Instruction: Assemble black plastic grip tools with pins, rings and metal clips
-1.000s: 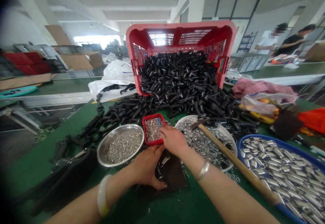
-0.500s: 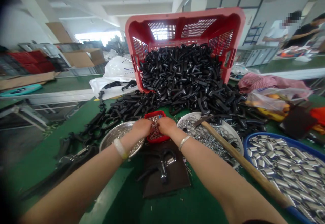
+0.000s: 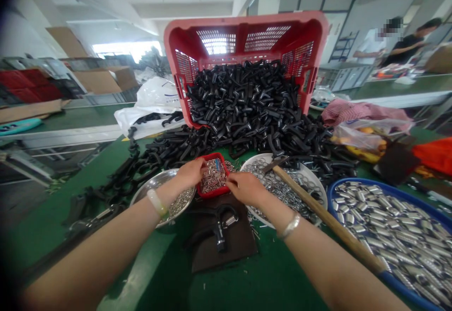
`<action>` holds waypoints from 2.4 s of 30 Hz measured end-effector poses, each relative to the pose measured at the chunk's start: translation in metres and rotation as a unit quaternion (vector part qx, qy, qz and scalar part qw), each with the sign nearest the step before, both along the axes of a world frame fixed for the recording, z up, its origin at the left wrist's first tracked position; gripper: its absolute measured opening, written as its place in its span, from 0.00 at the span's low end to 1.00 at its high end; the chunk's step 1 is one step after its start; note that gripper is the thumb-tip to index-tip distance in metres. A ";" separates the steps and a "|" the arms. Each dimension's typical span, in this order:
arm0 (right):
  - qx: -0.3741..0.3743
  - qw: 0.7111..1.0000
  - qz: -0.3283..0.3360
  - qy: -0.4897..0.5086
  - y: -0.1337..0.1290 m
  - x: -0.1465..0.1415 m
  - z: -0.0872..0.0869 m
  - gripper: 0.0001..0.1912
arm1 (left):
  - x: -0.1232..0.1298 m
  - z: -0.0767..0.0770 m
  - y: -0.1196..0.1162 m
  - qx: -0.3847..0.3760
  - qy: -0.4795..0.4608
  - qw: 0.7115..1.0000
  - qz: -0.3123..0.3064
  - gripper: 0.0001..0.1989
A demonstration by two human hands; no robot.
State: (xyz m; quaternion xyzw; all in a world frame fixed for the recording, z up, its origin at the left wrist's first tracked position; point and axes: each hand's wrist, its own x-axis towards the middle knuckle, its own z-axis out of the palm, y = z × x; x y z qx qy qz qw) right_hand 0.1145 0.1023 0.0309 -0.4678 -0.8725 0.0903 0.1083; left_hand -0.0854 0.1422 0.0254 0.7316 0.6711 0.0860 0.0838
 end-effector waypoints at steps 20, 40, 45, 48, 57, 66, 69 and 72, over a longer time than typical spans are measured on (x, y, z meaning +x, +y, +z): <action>-0.133 0.962 0.036 -0.234 -0.036 -0.004 0.024 0.14 | 0.020 -0.018 -0.117 -0.034 -0.248 0.966 -0.057 0.07; 0.045 0.971 -0.007 -0.234 -0.065 -0.007 0.001 0.15 | 0.030 -0.034 -0.123 0.059 -0.179 0.980 -0.067 0.07; 0.112 0.979 -0.034 -0.170 -0.076 0.005 -0.032 0.13 | 0.029 -0.032 -0.124 0.070 -0.070 0.992 -0.074 0.11; 0.137 0.976 -0.036 -0.167 -0.080 0.006 -0.041 0.17 | 0.031 -0.029 -0.126 0.085 0.041 0.988 -0.123 0.13; 0.102 0.986 -0.049 -0.119 -0.086 0.024 -0.045 0.22 | 0.037 -0.023 -0.123 0.060 0.095 0.980 -0.166 0.13; 0.079 0.922 -0.317 -0.208 -0.071 0.142 -0.014 0.19 | 0.030 -0.022 -0.140 0.083 0.021 0.981 -0.177 0.26; -0.010 0.938 -0.295 -0.184 -0.060 0.164 -0.015 0.17 | 0.024 -0.025 -0.143 0.078 -0.029 0.978 -0.190 0.37; -0.105 0.957 -0.262 -0.063 -0.055 0.164 -0.008 0.19 | 0.019 -0.030 -0.139 0.038 -0.077 0.978 -0.192 0.37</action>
